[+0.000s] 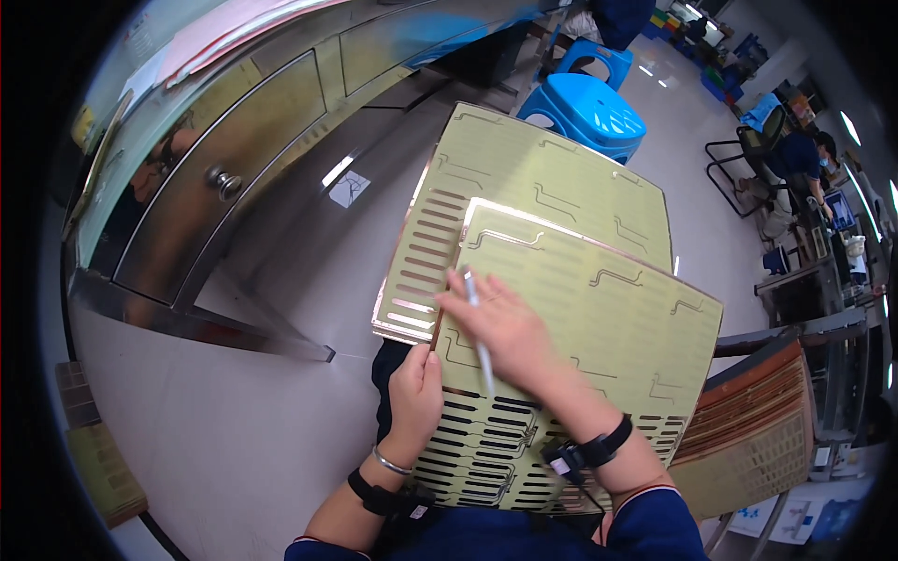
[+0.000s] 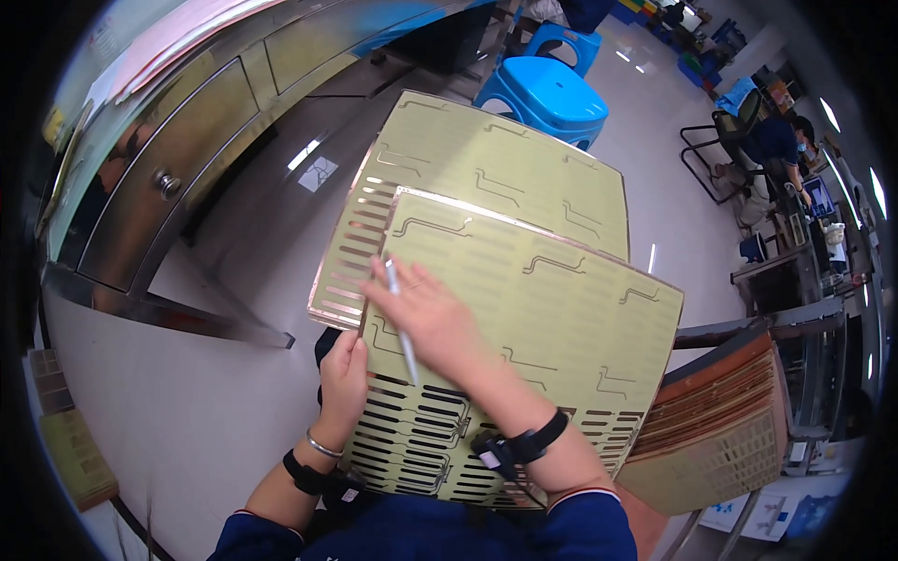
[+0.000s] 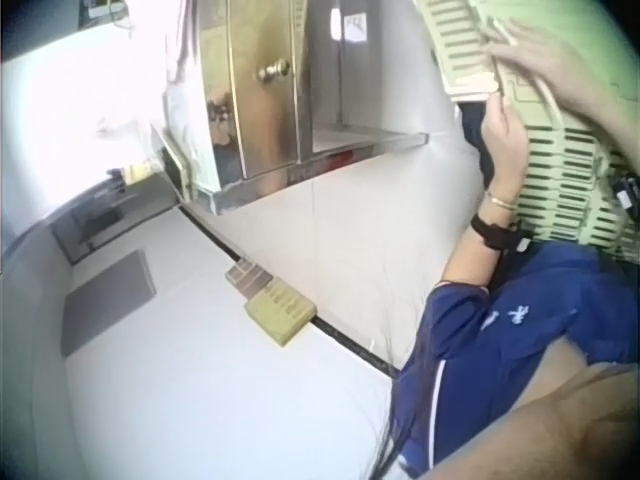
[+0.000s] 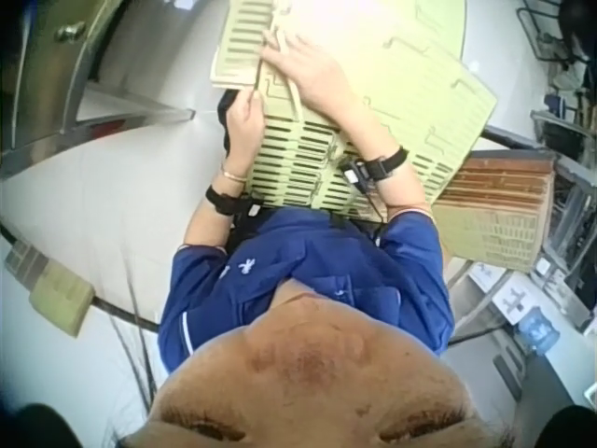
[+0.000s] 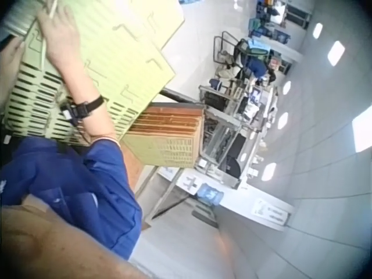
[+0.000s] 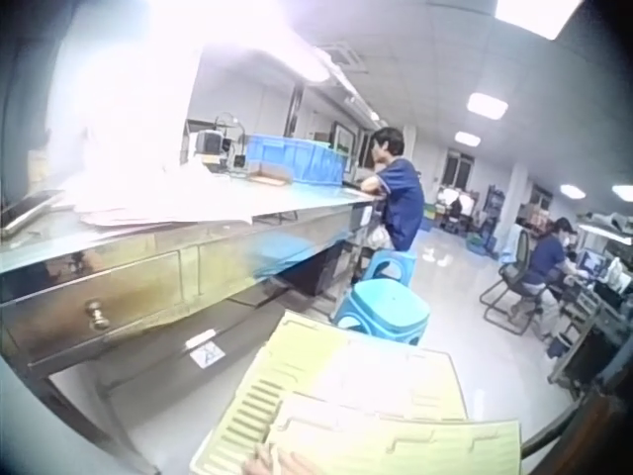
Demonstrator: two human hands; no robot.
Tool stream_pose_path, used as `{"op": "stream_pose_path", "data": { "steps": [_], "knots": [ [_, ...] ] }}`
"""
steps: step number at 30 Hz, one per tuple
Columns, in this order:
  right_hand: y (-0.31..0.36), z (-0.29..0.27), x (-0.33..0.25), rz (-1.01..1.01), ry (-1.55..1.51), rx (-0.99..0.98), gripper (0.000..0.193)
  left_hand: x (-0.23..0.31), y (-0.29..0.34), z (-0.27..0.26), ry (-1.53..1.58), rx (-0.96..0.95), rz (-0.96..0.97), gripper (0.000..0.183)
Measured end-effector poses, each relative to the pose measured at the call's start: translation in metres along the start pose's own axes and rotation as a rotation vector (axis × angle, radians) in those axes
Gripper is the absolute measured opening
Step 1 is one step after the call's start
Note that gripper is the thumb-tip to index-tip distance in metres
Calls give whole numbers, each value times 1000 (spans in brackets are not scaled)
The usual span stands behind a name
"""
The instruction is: Tracing lines and patterns on flexible electronic sheets using a marking pen.
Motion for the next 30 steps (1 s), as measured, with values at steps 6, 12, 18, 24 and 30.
{"op": "stream_pose_path", "data": {
  "steps": [6,12,18,24,30],
  "knots": [
    [17,-69,139,721,68,55,35,-5,0,-1,4,-15,15,18],
    [33,-115,130,457,42,516,31,-4,0,2,-59,-68,-18,23],
    [25,-80,87,231,5,288,20,-1,0,4,-46,-8,11,17],
    [27,-74,97,351,21,350,20,-1,2,4,-54,5,26,17],
    [30,-73,100,332,17,391,19,-8,2,6,-25,-4,-24,17]
  ]
}}
Point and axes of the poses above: each hand's wrist, its own y-axis away from the middle knuckle, its own z-axis out of the palm, x = y × z, the point moved 6 cm from there along -y, towards the middle knuckle, and after that the axes turned 4 degrees about y, right-handed, at the moved point
